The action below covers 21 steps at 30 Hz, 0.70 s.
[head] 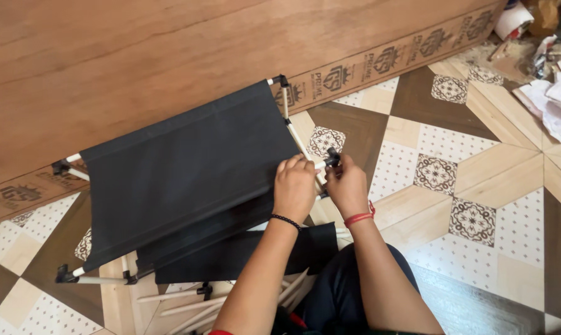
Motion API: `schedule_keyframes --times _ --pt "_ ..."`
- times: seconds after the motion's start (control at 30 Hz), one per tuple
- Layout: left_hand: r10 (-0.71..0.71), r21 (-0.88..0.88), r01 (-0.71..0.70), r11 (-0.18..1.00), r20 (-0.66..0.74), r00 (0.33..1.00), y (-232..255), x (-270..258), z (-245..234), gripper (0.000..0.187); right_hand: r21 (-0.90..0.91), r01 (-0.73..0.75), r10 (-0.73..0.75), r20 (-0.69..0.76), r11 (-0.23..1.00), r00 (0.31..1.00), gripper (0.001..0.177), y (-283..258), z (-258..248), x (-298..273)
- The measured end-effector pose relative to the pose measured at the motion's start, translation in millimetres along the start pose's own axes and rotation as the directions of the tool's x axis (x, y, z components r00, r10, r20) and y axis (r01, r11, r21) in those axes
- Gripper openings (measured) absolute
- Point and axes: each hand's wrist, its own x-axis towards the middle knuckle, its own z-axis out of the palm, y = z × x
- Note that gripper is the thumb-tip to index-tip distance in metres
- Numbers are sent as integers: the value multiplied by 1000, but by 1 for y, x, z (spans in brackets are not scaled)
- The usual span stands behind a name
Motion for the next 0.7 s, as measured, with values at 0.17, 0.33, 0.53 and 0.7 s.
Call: schedule_keyframes --times 0.17,0.33,0.53,0.7 --pt "18 4 -18 1000 12 1000 -2 1 -1 17 -29 31 -31 -5 999 1000 37 1 3 -1" --pt "-28 36 25 999 86 996 -1 0 -6 22 -60 50 -49 11 997 999 38 0 1 1" --pt "-28 49 26 998 56 998 -1 -4 -15 36 19 -15 15 21 1000 1000 39 -4 -6 -2" --pt "-34 34 31 999 85 996 -2 -2 -13 23 -18 50 -50 21 999 999 45 -10 -2 -4"
